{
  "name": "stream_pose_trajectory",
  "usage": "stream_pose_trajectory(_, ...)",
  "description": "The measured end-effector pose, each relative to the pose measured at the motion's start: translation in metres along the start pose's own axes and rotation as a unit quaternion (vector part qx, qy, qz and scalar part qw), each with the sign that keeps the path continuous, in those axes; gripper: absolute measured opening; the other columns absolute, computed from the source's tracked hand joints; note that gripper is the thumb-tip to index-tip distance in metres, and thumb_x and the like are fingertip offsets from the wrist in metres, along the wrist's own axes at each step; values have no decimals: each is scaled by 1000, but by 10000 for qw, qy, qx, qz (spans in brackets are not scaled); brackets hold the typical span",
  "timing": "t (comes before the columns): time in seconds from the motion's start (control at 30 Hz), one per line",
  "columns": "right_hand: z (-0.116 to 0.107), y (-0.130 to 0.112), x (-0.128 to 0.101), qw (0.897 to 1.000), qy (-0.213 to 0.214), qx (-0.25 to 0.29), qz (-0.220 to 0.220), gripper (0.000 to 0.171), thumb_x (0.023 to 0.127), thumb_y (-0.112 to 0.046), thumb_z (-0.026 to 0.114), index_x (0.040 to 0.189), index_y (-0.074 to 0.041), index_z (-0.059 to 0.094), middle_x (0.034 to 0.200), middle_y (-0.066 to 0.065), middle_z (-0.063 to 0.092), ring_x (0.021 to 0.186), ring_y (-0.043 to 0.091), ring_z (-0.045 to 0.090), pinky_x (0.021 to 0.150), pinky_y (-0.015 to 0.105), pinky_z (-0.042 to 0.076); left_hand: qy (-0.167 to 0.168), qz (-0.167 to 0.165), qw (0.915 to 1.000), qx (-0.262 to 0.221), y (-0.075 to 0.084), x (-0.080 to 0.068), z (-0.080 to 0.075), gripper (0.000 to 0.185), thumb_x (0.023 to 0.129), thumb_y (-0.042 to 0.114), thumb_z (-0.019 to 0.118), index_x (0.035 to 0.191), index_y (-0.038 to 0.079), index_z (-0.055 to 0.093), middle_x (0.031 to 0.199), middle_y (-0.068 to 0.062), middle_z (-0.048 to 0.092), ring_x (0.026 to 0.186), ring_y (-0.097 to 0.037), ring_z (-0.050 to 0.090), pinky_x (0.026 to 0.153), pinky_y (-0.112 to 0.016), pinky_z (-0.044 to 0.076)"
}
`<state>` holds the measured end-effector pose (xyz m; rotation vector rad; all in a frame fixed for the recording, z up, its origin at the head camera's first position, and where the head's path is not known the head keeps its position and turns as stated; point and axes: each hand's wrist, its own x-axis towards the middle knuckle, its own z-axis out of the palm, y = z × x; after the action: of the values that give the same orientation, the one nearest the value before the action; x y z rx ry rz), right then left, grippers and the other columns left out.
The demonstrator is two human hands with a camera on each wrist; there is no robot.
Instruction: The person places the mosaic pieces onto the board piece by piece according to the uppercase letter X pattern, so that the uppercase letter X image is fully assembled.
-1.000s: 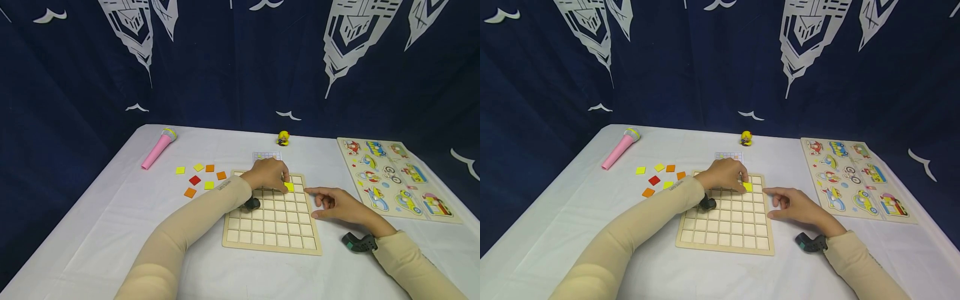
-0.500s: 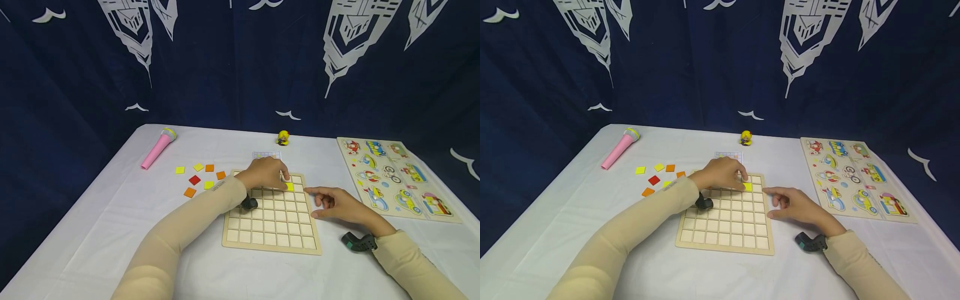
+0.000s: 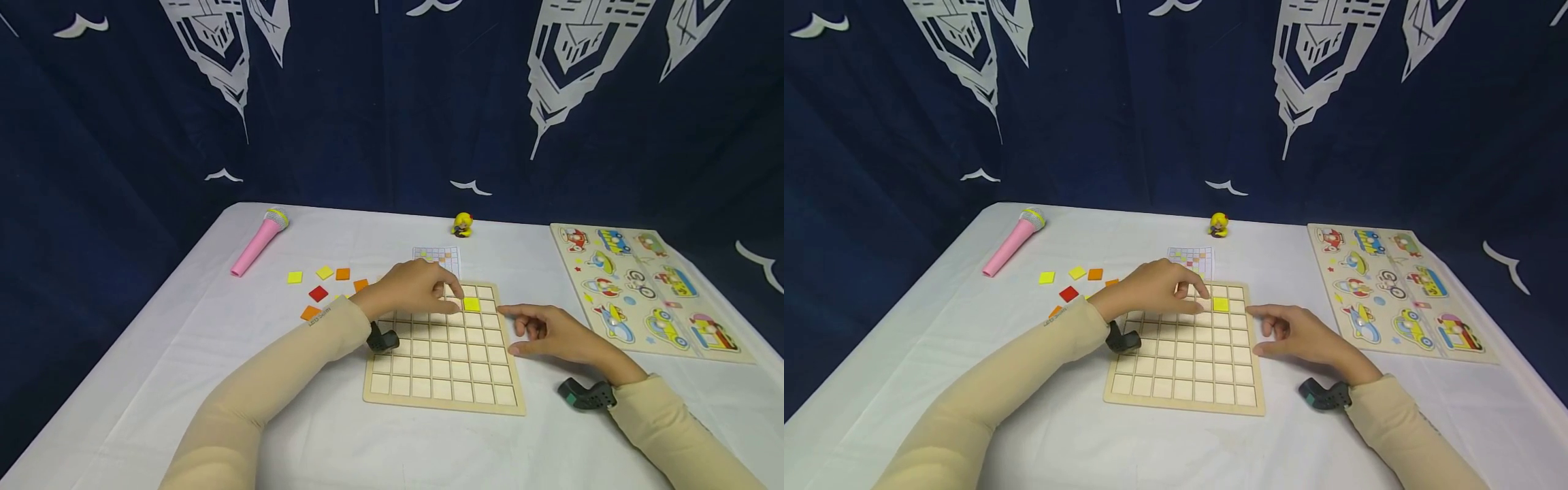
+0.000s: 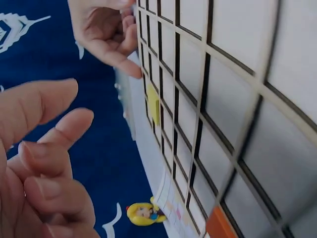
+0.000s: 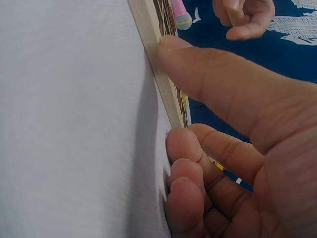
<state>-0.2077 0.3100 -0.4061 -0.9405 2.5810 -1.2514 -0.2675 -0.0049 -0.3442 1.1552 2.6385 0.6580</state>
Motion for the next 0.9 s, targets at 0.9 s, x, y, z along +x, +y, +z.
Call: stream_pose_trajectory(0.9,0,-3,1,9999,-5,-104,136,64,86,1,88,141,16,58,93,0,58,70,9,48,60,26,42,56,94,9674,-2529,-70,-79,-25,26,99,11,77,123,1,78,68,7,39,65,-11,38,67,-26,32)
